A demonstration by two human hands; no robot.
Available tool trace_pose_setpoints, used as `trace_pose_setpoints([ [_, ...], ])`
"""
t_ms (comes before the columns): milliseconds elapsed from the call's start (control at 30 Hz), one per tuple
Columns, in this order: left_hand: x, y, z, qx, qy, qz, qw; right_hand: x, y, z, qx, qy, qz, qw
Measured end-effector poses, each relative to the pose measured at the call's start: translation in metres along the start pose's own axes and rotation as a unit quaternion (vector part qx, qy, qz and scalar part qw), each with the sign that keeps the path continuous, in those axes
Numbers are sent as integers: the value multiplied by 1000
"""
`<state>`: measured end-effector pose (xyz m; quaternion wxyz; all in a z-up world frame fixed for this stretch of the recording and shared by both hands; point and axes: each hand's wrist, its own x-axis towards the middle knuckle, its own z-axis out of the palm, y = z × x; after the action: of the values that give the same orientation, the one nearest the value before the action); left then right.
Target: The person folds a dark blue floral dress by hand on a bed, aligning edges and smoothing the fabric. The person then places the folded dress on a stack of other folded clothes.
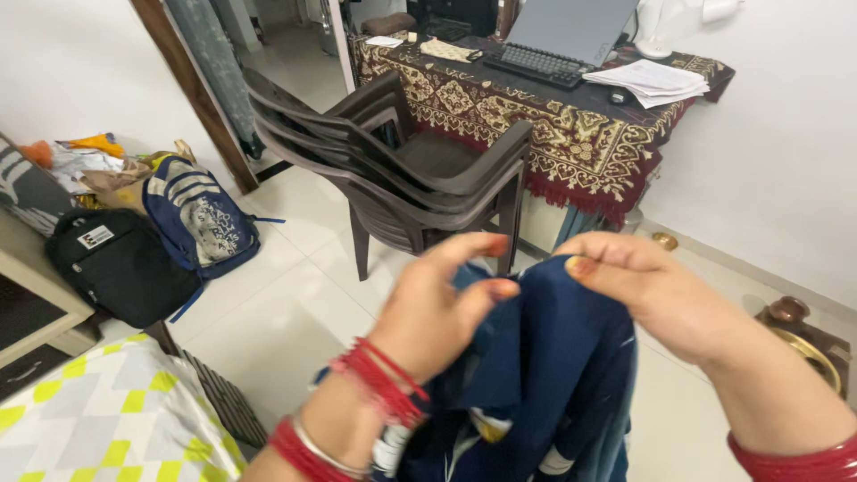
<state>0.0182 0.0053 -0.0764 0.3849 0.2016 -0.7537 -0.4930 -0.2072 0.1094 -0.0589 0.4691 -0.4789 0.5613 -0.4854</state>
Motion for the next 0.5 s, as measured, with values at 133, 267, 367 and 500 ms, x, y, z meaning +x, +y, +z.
trace_pose_setpoints([
  [133,5,14,21,-10,-51,-44,998,-1,4,8,-113,12,10,993],
  [267,3,12,21,-79,-74,-87,990,-5,6,9,-95,-29,-34,994],
  [367,0,2,23,-63,-84,-76,992,-7,6,11,-84,-46,-32,995],
  [500,-2,-8,20,-121,-105,-76,984,-8,5,16,-74,-44,-11,996],
])
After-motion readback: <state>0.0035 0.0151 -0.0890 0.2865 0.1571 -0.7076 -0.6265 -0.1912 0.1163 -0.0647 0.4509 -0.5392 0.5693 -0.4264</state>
